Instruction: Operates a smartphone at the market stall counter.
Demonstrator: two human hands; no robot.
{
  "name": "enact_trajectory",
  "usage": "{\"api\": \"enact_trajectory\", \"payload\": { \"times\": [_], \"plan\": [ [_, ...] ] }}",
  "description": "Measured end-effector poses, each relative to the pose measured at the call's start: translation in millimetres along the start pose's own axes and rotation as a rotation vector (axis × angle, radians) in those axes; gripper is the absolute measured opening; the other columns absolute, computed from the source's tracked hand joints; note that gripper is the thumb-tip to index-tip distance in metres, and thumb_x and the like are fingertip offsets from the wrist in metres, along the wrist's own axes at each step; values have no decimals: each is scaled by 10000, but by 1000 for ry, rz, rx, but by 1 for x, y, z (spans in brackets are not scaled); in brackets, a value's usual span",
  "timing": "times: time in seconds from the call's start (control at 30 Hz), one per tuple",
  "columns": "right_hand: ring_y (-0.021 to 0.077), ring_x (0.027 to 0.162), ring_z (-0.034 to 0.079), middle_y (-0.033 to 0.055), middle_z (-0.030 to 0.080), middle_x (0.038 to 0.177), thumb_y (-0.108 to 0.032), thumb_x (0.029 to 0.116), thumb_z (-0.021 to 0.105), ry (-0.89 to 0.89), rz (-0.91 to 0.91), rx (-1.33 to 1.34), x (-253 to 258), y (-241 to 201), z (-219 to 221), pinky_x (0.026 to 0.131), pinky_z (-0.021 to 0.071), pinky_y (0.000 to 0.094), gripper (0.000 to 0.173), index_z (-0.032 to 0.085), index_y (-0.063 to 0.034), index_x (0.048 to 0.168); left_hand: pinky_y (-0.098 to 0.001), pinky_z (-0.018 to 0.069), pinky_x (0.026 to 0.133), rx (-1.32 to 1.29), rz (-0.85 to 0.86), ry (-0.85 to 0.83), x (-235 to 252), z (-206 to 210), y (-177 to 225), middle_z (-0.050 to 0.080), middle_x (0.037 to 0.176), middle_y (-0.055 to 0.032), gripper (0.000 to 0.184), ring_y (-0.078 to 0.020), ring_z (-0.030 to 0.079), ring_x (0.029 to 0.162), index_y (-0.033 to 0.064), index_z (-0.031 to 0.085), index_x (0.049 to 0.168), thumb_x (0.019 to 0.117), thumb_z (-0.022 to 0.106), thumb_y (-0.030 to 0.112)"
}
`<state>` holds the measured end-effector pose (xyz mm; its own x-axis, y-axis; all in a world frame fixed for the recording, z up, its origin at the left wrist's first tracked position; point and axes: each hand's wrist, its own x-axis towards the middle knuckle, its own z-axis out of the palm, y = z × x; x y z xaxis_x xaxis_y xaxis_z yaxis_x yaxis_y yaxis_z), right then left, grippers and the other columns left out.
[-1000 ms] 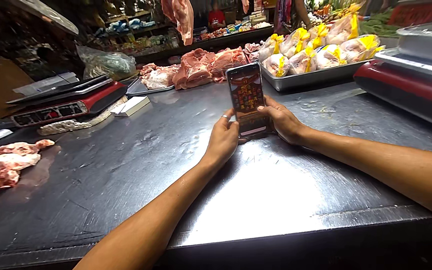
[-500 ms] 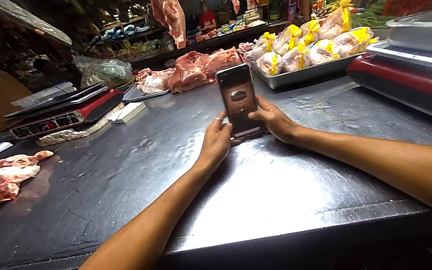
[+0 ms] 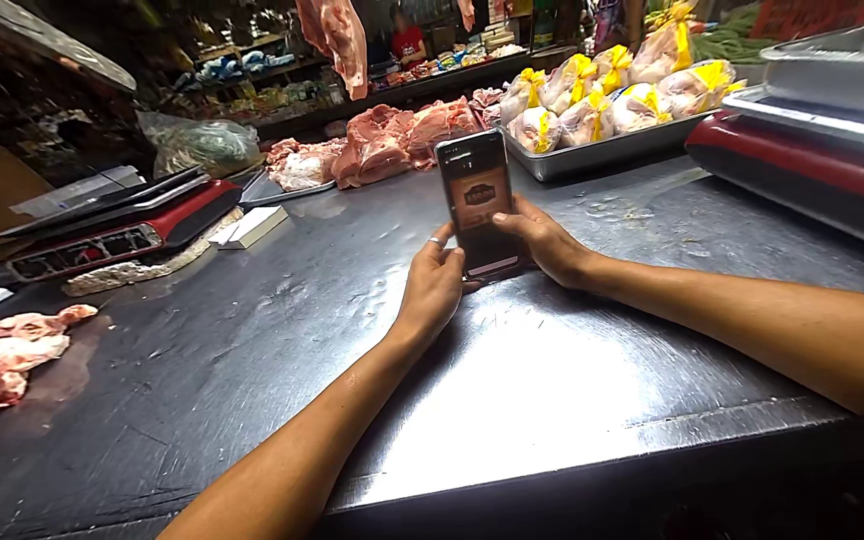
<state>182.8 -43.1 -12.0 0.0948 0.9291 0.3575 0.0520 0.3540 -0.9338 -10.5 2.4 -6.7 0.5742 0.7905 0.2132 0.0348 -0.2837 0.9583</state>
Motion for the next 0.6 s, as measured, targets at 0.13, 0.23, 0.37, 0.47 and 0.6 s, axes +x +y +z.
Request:
{"api": "enact_trajectory", "payload": {
  "times": [0.13, 0.23, 0.37, 0.47, 0.6],
  "plan": [
    [133, 1076, 683, 65, 680, 1200, -192, 1031, 517, 4, -9, -38, -2, -2, 2, 943, 573, 341, 400, 456, -111, 1418, -419, 629, 764, -15, 11, -3, -1, 0, 1, 714, 1158, -126, 429, -222, 738, 909, 154, 443, 1532, 1107, 409, 108],
    [159, 1052, 702, 87, 688, 1190, -118, 976, 620, -16, -39, -24, -3, -1, 2, 924, 592, 351, 500, 420, -92, 1434, -403, 631, 754, -21, 33, -14, -1, 0, 0, 714, 1150, -128, 425, -216, 738, 900, 133, 439, 1527, 1105, 414, 99],
    [156, 1034, 708, 82, 694, 1177, -114, 975, 609, -20, -33, -40, -3, -1, 1, 906, 597, 348, 499, 422, -106, 1438, -414, 635, 757, -21, 23, -11, -1, 0, 0, 717, 1163, -124, 426, -219, 744, 908, 158, 442, 1530, 1107, 420, 110],
    [138, 1029, 707, 74, 698, 1170, -90, 963, 609, -12, -38, -38, -2, -1, 2, 904, 593, 326, 492, 433, -107, 1423, -403, 637, 744, -13, 34, -12, 0, -1, 0, 720, 1159, -118, 422, -212, 745, 901, 152, 442, 1528, 1108, 420, 113],
    [147, 1053, 700, 80, 691, 1186, -127, 991, 623, 3, -38, -16, -1, -1, 2, 934, 586, 335, 464, 446, -98, 1419, -417, 638, 766, -20, 26, -12, -1, 1, 2, 721, 1147, -123, 425, -221, 744, 916, 150, 447, 1526, 1104, 428, 108]
  ]
}}
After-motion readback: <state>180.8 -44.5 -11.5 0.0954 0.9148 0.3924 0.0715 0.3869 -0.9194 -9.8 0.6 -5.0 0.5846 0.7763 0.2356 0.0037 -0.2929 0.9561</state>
